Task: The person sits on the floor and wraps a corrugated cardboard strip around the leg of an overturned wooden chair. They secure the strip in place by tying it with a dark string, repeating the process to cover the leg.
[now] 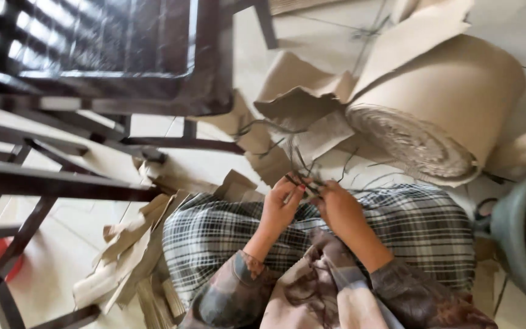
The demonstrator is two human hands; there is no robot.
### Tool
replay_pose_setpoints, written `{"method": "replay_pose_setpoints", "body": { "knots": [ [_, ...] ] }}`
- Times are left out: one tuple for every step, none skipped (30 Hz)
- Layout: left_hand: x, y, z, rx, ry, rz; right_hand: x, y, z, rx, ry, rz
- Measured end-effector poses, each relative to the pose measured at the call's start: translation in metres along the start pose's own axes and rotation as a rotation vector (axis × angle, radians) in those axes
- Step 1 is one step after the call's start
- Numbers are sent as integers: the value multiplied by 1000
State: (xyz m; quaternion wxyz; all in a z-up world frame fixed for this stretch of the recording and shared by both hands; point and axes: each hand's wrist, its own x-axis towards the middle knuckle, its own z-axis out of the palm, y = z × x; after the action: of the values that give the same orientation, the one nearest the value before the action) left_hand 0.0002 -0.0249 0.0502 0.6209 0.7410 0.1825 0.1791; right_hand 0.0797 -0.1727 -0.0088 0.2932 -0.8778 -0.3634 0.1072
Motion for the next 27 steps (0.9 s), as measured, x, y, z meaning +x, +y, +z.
{"method": "replay_pose_setpoints", "body": {
  "knots": [
    [1, -7, -15, -6, 20, -6, 0, -6, -11, -5, -15, -14],
    [2, -14, -30, 66, -37, -67, 1, -11, -22, -73, -110, 157],
    [3, -22, -43, 137, -94, -128, 2, -16, -34, -144, -201, 328],
    [5, -10, -44, 127, -86, -132, 6, -17, -41, -154, -208, 323],
    [7, 2, -45, 116, -97, -154, 11, -19, -48, -213, -219, 388],
    [9, 14, -45, 104, -113, -178, 14, -20, -56, -272, -229, 458],
    [8, 14, -41, 93, -109, -184, 14, -19, -61, -283, -237, 458],
    [8, 16, -37, 38, -101, -180, 13, -18, -66, -306, -190, 493],
    [7, 17, -33, -17, -91, -175, 13, -17, -71, -329, -143, 527],
    [6, 8, -25, -26, -92, -181, 17, -20, -79, -337, -149, 531],
    [3, -1, -17, 0, -162, -123, 21, -22, -88, -297, -132, 517],
    [4, -9, -9, 27, -228, -58, 28, -24, -98, -257, -110, 496],
    [4, -21, -2, 20, -224, -56, 29, -43, -105, -265, -111, 494],
    [6, -32, 7, 109, -372, -51, 31, -61, -114, -214, -164, 496],
    [8, -43, 16, 199, -519, -45, 33, -78, -122, -162, -217, 497],
    [8, -30, 5, 192, -519, -39, 28, -73, -114, -171, -213, 499],
    [7, -18, -5, 217, -547, -98, 24, -68, -106, -97, -255, 476],
    [7, -6, -16, 244, -571, -159, 19, -63, -98, -22, -299, 450],
    [10, 2, -21, 238, -570, -156, 14, -60, -87, -28, -299, 450],
    [9, 10, -28, 52, -484, -178, 7, -57, -73, -32, -288, 298],
    [8, 17, -34, -132, -394, -199, -1, -54, -59, -34, -273, 147],
    [5, 8, -39, -132, -392, -208, 0, -55, -51, -30, -281, 149],
    [2, -1, -44, -55, -355, -231, 2, -56, -43, 47, -329, 2],
    [1, -9, -48, 24, -319, -250, 5, -56, -35, 124, -368, -146],
    [-1, -13, -58, 25, -318, -255, 11, -56, -33, 128, -371, -145],
    [-2, -17, -68, 193, -372, -260, 18, -56, -32, 200, -440, -98],
    [-4, -20, -78, 362, -425, -263, 24, -56, -30, 273, -509, -50]
  ]
}}
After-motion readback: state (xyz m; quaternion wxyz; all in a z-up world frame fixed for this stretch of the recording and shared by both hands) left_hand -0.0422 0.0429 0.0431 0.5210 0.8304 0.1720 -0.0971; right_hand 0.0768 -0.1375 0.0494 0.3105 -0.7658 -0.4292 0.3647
